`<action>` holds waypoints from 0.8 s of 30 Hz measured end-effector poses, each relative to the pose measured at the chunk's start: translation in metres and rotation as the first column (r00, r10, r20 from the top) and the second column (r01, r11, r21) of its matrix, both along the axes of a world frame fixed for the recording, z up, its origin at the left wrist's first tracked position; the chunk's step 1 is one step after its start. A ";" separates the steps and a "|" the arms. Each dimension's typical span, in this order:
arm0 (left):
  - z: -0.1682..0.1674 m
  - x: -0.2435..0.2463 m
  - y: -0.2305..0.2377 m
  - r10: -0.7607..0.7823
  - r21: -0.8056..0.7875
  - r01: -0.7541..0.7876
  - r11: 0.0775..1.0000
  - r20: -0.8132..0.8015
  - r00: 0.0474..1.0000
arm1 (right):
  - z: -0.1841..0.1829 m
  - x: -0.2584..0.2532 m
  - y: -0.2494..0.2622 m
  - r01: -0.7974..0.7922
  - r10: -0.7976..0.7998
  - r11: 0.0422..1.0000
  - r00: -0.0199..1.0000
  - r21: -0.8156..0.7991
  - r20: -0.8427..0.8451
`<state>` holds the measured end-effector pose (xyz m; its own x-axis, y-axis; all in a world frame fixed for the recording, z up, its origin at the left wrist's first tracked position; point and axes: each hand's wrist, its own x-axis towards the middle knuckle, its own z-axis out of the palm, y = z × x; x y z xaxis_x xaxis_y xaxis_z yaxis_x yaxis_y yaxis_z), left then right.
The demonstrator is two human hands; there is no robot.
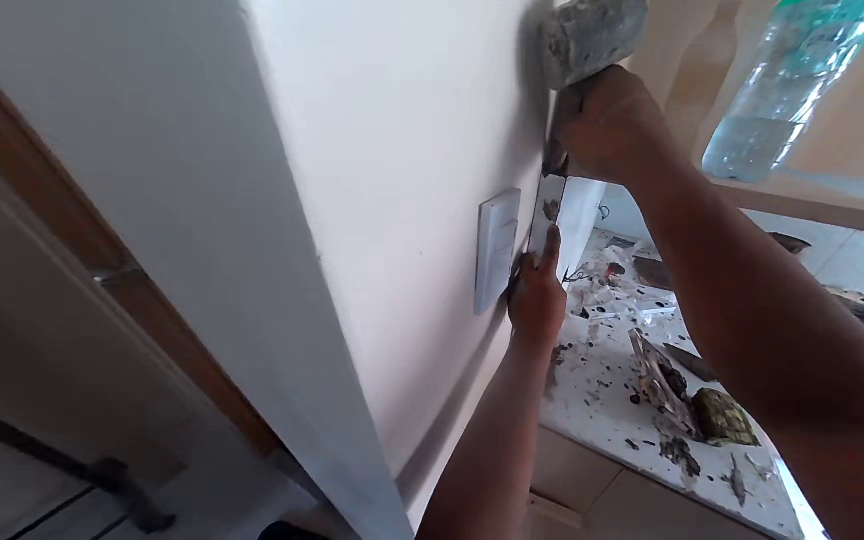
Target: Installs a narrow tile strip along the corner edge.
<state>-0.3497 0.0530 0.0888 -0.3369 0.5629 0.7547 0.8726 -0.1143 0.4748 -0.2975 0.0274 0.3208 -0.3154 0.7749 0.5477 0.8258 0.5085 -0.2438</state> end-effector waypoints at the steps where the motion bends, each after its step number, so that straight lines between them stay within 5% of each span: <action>1: 0.000 0.000 -0.001 0.001 -0.013 -0.001 1.000 -0.006 1.000 | -0.002 0.000 0.003 -0.001 0.001 1.000 1.000 -0.016 0.000; 24: -0.001 0.001 0.002 0.014 0.014 -0.014 1.000 0.006 1.000 | -0.016 0.001 0.006 0.010 -0.008 0.999 0.999 0.045 -0.047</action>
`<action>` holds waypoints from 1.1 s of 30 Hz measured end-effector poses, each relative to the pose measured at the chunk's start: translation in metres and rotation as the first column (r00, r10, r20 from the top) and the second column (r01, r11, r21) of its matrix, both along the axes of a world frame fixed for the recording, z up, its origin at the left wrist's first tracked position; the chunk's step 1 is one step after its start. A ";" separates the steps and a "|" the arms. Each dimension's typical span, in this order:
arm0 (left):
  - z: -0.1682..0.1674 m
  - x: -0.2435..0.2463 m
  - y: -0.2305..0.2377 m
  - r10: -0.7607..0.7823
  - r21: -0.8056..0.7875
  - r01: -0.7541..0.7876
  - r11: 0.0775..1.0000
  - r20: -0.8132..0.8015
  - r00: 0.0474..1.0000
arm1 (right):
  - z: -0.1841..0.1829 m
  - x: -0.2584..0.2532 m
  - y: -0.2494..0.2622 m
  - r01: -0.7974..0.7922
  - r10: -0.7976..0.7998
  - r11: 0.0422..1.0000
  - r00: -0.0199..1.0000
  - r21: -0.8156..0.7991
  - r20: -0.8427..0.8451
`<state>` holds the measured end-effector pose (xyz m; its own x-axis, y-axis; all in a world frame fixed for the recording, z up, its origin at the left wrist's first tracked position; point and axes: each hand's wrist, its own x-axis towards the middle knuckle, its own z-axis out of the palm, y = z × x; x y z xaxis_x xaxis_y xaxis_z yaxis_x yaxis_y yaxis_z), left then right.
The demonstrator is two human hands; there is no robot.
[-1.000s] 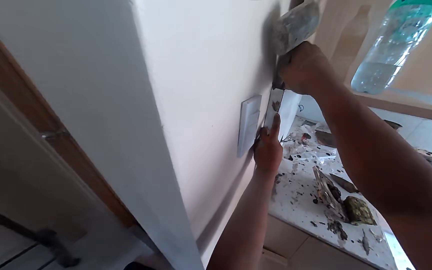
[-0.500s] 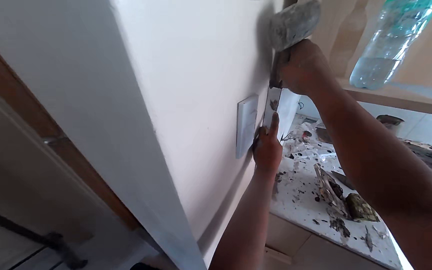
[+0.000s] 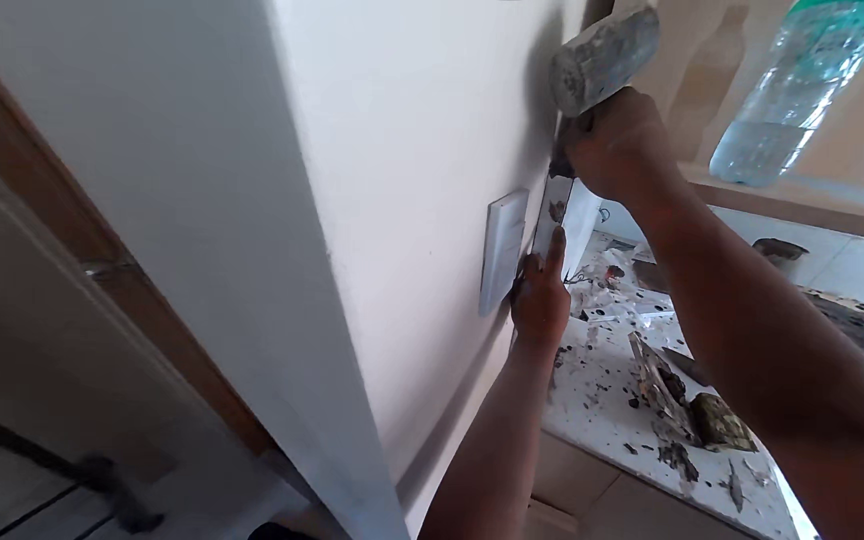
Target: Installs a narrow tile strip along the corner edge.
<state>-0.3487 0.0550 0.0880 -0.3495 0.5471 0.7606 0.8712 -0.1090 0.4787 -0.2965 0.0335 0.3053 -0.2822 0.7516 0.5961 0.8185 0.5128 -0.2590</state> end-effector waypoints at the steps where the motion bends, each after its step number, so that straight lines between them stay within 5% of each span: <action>1: 0.000 0.001 0.000 0.003 -0.001 -0.003 1.000 0.001 1.000 | -0.001 0.001 0.002 0.001 0.000 1.000 1.000 -0.014 0.017; 16: -0.001 0.001 0.002 0.012 0.031 -0.012 0.999 -0.010 1.000 | 0.002 0.003 0.000 -0.015 0.015 0.999 1.000 -0.034 -0.012; 25: 0.004 0.001 -0.005 -0.022 -0.089 0.023 0.996 0.013 1.000 | 0.001 0.003 0.000 0.000 0.001 0.998 1.000 -0.063 0.017; 33: 0.003 0.001 -0.003 -0.010 -0.079 0.009 0.997 -0.010 1.000 | 0.005 0.011 -0.011 -0.044 0.046 0.998 0.998 0.052 -0.047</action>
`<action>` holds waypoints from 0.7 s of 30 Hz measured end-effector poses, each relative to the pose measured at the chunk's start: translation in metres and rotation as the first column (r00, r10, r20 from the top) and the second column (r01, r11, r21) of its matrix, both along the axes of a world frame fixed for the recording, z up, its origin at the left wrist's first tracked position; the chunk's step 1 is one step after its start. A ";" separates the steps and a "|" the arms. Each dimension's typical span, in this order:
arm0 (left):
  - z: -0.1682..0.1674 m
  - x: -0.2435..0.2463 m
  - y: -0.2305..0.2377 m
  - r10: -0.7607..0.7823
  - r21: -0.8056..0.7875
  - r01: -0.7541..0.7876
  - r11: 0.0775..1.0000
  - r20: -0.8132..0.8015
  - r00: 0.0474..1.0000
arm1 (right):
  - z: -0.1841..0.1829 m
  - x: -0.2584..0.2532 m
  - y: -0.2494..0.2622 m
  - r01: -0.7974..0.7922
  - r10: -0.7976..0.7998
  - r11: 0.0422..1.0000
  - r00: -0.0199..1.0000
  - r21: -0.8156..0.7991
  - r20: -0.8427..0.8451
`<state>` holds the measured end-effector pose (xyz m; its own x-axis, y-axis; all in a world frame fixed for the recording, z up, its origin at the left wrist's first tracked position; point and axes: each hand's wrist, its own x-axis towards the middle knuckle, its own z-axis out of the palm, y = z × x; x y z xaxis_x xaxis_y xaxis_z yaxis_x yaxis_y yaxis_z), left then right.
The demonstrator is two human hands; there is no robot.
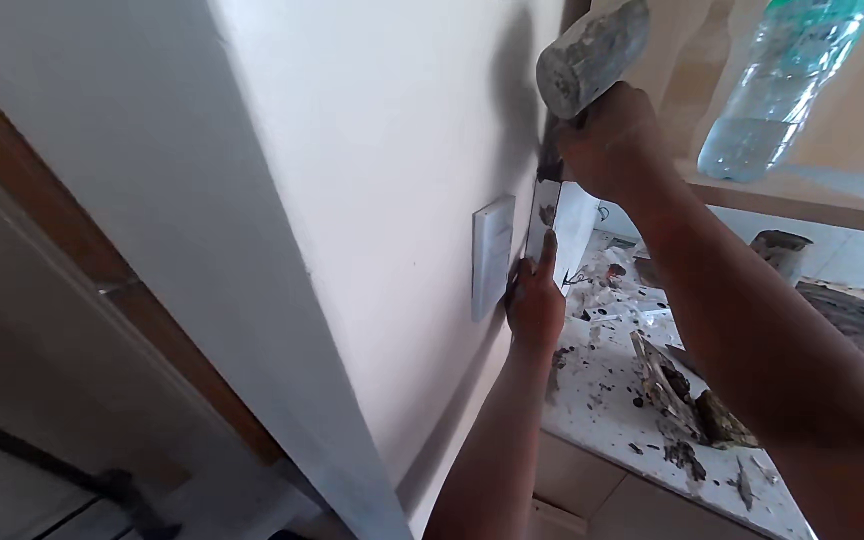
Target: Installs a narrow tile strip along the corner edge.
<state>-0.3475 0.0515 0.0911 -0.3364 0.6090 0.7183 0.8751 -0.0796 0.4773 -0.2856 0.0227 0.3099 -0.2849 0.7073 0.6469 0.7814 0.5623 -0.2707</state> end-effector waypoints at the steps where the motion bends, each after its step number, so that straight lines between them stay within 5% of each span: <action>1: 0.000 0.000 0.000 0.006 0.002 -0.006 1.000 0.000 1.000 | 0.000 0.002 -0.006 -0.015 0.016 0.999 0.999 0.038 -0.029; 6: 0.003 0.000 -0.003 -0.004 -0.045 0.006 0.999 0.042 0.999 | 0.003 0.016 -0.025 -0.125 0.170 0.965 0.967 0.231 -0.188; 11: 0.004 -0.002 -0.006 -0.042 -0.096 0.046 0.994 0.045 0.998 | -0.024 0.053 -0.024 -0.316 0.446 0.873 0.824 0.371 -0.348; 16: -0.001 -0.007 -0.003 -0.039 -0.032 0.038 0.999 -0.015 0.999 | -0.119 0.129 -0.038 -0.467 0.559 0.828 0.735 0.312 -0.383; 21: -0.006 -0.013 -0.003 -0.046 0.050 0.049 0.998 -0.062 0.997 | -0.247 0.188 -0.030 -0.485 0.419 0.871 0.819 -0.083 -0.392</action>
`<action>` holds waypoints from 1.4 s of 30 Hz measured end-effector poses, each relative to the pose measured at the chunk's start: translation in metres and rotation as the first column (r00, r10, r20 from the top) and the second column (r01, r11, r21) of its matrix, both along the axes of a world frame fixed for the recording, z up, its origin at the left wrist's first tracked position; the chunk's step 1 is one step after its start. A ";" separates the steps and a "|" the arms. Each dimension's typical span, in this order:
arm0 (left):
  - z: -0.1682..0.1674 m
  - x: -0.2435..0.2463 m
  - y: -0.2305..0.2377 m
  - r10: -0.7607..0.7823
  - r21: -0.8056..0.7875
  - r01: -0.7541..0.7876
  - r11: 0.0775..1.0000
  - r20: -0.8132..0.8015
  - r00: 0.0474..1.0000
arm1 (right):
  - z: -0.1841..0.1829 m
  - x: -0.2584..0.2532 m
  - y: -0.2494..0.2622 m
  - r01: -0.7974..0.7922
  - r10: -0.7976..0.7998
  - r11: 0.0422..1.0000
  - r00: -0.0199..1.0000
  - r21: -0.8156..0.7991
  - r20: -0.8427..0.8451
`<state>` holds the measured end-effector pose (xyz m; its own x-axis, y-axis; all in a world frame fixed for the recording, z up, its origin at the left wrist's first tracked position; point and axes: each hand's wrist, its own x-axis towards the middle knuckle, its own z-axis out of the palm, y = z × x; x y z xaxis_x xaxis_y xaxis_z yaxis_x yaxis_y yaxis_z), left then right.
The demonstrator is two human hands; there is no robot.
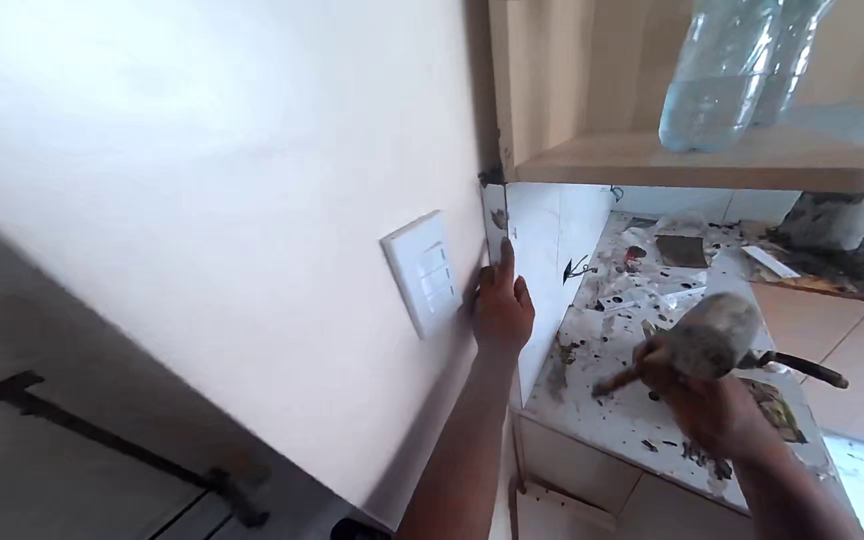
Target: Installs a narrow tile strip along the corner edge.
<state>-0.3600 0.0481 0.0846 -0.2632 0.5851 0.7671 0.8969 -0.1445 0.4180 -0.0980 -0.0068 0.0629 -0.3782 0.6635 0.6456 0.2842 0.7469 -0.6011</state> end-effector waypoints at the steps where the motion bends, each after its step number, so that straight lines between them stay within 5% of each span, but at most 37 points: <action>1: 0.000 0.000 -0.002 0.013 0.004 -0.013 1.000 -0.004 1.000 | -0.022 0.009 0.001 -0.008 0.011 0.994 0.999 -0.107 0.030; 6: -0.017 0.001 -0.002 0.184 0.068 -0.180 0.981 -0.073 0.980 | -0.108 0.042 0.002 -0.111 0.189 0.852 0.977 -0.512 0.102; 11: -0.041 0.017 -0.005 0.289 -0.022 -0.292 0.956 -0.081 0.954 | -0.141 0.064 -0.002 -0.134 0.342 0.681 0.928 -0.720 0.151; 20: 0.012 0.010 -0.028 0.305 -0.371 -0.307 0.876 -0.064 0.950 | -0.169 0.088 0.025 -0.168 0.433 0.664 0.881 -0.729 0.192; 24: 0.001 0.014 -0.030 0.306 -0.521 -0.306 0.796 -0.088 0.948 | -0.176 0.094 0.027 -0.182 0.415 0.655 0.898 -0.734 0.147; 31: -0.037 0.011 -0.019 0.330 -0.499 -0.372 0.783 -0.174 0.928 | -0.190 0.098 0.026 -0.217 0.458 0.592 0.883 -0.776 0.102; 42: -0.033 0.023 -0.011 0.370 -0.527 -0.463 0.712 -0.278 0.886 | -0.198 0.093 0.041 -0.216 0.537 0.557 0.830 -0.802 0.150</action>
